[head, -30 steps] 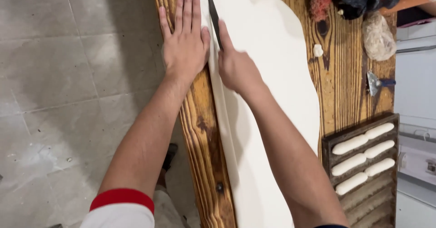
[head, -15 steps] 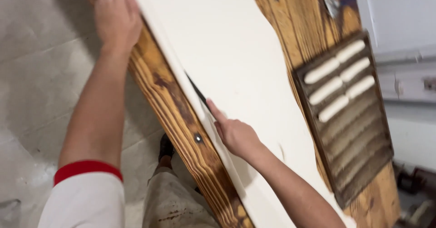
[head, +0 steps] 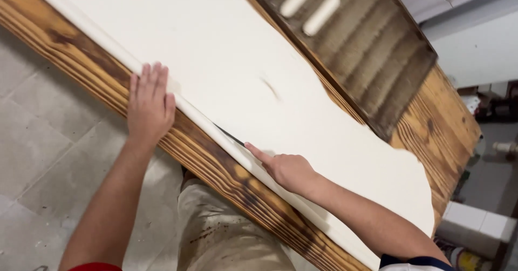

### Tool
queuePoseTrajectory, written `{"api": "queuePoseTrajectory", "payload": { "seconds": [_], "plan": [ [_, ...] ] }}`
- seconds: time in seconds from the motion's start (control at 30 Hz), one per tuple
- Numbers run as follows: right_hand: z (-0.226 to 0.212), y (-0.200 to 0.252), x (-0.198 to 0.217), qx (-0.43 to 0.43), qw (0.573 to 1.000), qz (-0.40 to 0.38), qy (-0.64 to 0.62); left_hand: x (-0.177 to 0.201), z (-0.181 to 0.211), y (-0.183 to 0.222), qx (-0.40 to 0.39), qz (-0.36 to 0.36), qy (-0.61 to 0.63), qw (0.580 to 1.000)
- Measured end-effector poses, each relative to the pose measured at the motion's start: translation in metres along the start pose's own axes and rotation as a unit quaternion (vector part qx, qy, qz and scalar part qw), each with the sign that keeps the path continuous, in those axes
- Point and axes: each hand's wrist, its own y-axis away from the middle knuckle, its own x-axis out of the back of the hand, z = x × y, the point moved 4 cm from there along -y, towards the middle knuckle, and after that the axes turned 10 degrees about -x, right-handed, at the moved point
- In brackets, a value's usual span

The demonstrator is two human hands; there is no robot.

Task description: Cutting strips from a large sheet of dough, rolling them into cylindrical shapes, and placing them onto a baking tray.

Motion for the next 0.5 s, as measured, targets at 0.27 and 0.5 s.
{"api": "queuePoseTrajectory", "payload": {
  "seconds": [0.27,0.5],
  "plan": [
    [0.142,0.096,-0.153,0.018,0.999,0.033,-0.028,-0.055,0.254,0.088,-0.012,-0.096,0.013,0.995],
    [0.26,0.188,-0.282,-0.025,0.999,0.019,-0.025,-0.073,0.442,0.149,-0.065,-0.171,0.038,0.982]
  ]
}}
